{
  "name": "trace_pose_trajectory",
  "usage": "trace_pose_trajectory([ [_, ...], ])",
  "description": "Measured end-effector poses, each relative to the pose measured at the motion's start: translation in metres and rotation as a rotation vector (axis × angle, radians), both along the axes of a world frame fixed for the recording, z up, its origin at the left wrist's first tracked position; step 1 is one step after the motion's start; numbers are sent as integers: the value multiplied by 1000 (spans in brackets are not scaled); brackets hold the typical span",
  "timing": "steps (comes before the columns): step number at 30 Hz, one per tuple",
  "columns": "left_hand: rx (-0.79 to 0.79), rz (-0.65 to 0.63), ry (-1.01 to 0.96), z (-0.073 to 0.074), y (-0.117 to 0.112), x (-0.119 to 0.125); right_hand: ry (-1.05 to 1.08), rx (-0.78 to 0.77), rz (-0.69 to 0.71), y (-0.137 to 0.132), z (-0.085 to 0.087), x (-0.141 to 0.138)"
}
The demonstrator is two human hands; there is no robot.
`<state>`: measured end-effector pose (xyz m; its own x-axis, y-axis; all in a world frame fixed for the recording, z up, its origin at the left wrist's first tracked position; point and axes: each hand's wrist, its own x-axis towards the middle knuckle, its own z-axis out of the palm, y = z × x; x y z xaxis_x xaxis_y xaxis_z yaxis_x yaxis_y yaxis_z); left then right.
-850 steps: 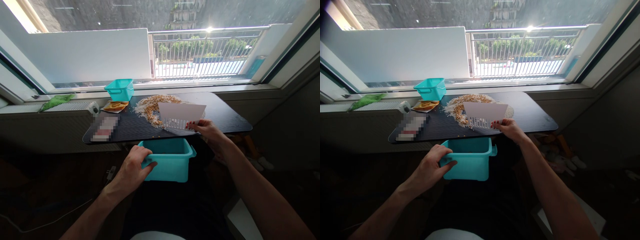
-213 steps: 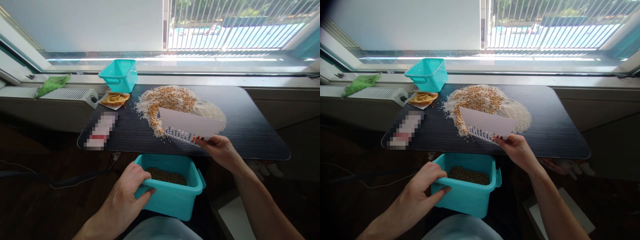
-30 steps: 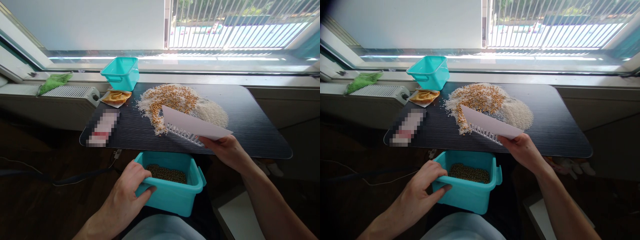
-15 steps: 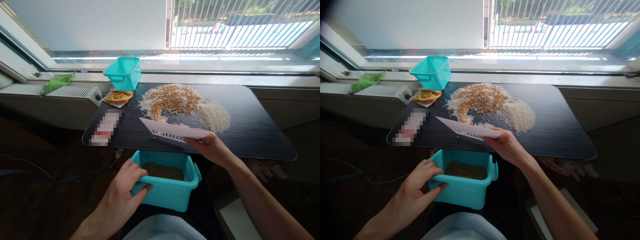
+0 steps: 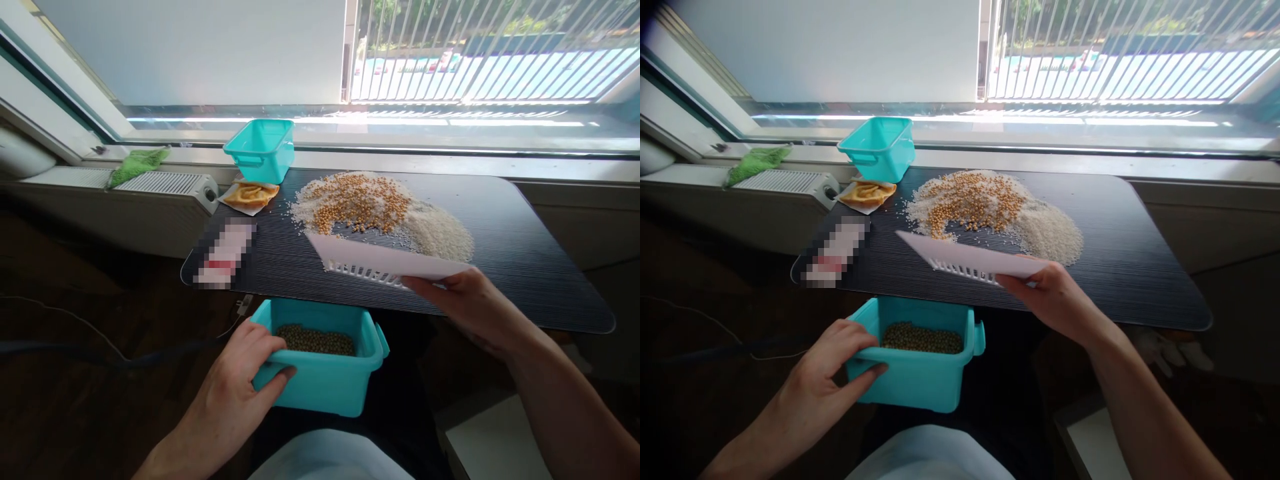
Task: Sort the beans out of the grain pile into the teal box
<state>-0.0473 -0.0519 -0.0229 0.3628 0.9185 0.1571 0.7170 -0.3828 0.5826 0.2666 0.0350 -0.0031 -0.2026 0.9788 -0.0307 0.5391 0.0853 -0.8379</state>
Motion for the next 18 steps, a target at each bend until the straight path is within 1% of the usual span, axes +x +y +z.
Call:
trace_pose_trajectory([
  [2,-6,-10,-9,2,0,4,-46,33,-131,0,1,8],
  [4,-2,-21,-11,3,0,10,-96,39,-190,1,1,12],
  [9,62,-65,38,3,1,22,-125,23,-186,4,-2,13],
  [12,78,-80,32,3,2,25,-113,13,-177,5,-4,12],
  [18,75,-68,30,4,3,27,-106,20,-154,5,-8,12],
])
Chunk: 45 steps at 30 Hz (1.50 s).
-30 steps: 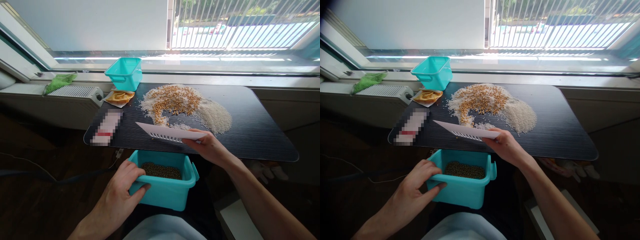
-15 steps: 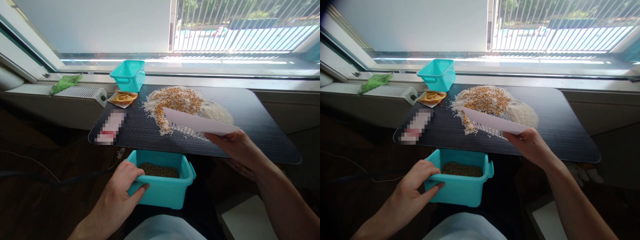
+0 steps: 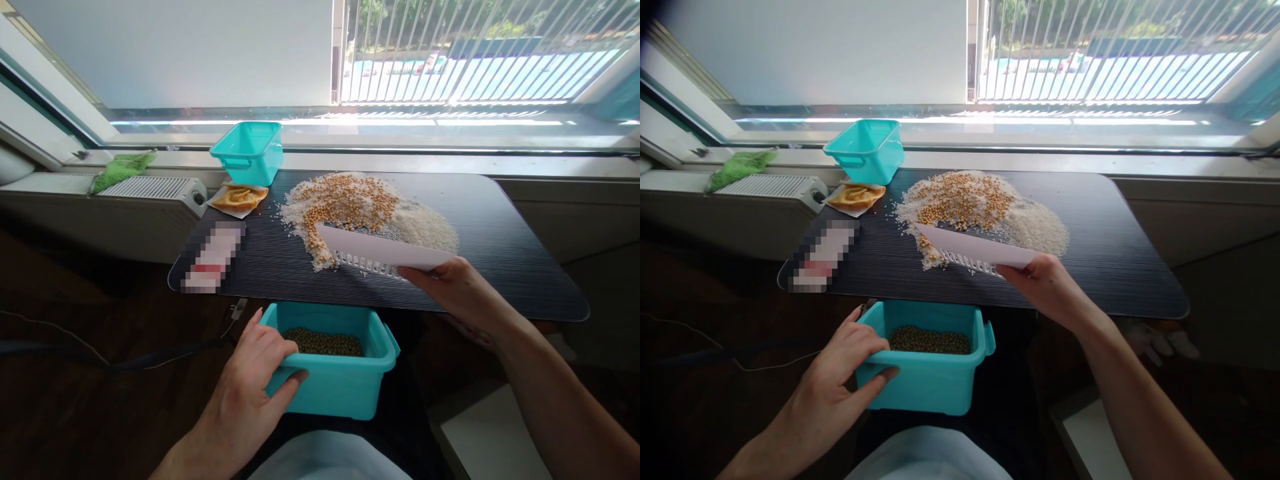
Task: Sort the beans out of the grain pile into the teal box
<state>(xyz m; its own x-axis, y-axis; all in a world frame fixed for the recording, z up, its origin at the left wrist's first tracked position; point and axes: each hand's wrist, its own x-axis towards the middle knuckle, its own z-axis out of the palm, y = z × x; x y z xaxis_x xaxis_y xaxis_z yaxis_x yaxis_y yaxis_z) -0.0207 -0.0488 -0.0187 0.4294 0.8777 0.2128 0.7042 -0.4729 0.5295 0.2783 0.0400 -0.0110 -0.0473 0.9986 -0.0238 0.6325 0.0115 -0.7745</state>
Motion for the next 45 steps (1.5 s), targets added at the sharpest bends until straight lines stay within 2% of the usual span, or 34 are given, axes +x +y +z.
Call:
trace_pose_trajectory([
  [5,-1,-12,-2,-2,1,-2,4,-62,25,-3,5,-3],
  [9,5,-25,-6,-4,1,-3,49,-54,22,-7,12,-5],
  [14,-5,-23,-6,-4,1,-2,48,-87,34,-7,10,-5],
  [19,-15,-24,4,-5,1,-3,106,-52,173,-9,3,-6],
  [22,-24,-17,6,-5,1,-3,69,-39,265,-10,1,-8],
  [26,-16,23,-8,-5,0,-2,87,-145,353,-14,4,-10],
  [28,-16,29,-6,-5,0,-3,120,-143,319,-13,8,-9],
  [33,-2,5,-10,-5,2,-2,34,16,41,2,11,-7],
  [38,1,7,-10,-5,3,-2,-35,29,40,17,5,-5],
  [45,-6,-12,-6,-5,3,-3,-37,58,31,20,-1,-3],
])
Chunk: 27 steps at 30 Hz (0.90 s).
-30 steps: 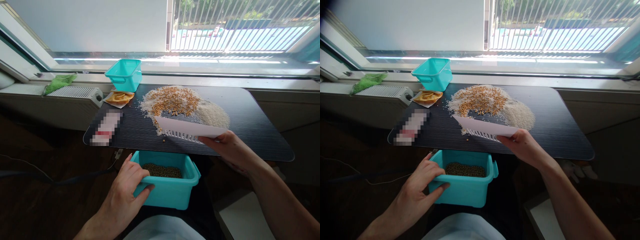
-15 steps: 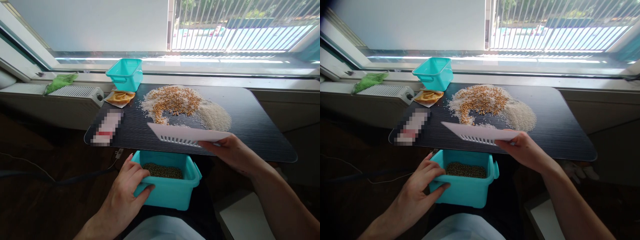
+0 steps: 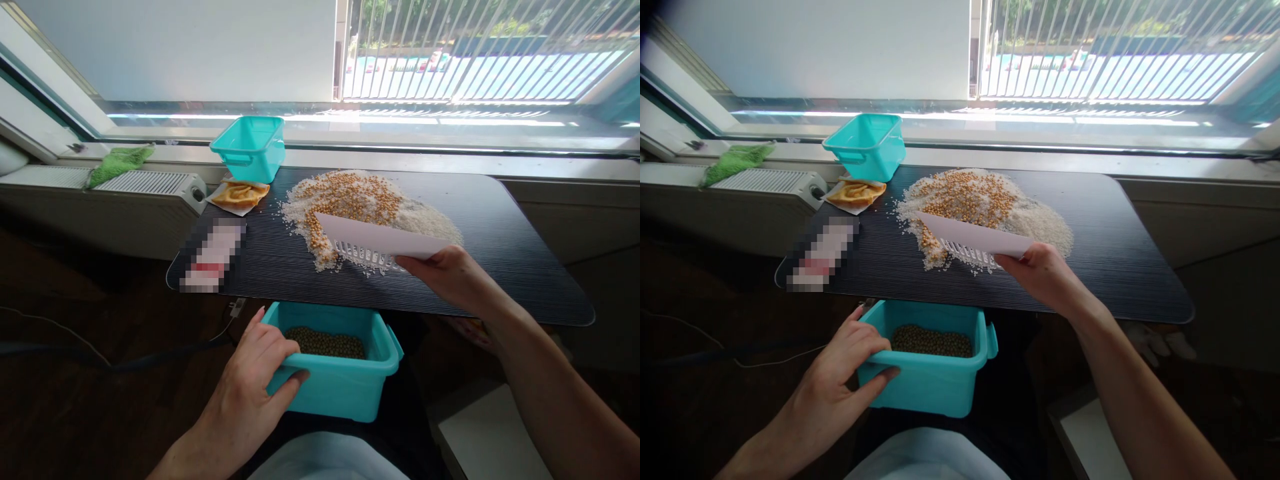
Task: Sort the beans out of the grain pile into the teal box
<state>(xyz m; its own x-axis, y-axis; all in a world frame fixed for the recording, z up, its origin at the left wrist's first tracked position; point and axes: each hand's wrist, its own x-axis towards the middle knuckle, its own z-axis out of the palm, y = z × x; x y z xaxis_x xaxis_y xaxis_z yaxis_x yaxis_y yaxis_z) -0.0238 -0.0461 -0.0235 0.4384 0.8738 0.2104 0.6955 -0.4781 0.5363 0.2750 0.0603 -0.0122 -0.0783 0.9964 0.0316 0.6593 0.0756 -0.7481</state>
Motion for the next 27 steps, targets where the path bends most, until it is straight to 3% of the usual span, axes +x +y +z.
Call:
trace_pose_trajectory([
  [4,-9,12,-7,1,0,1,25,-27,14,-4,0,0],
  [11,-18,-3,-16,0,1,0,56,-103,-22,-15,17,-3],
  [27,-2,-18,-9,-1,1,0,110,-123,-8,-19,11,-1],
])
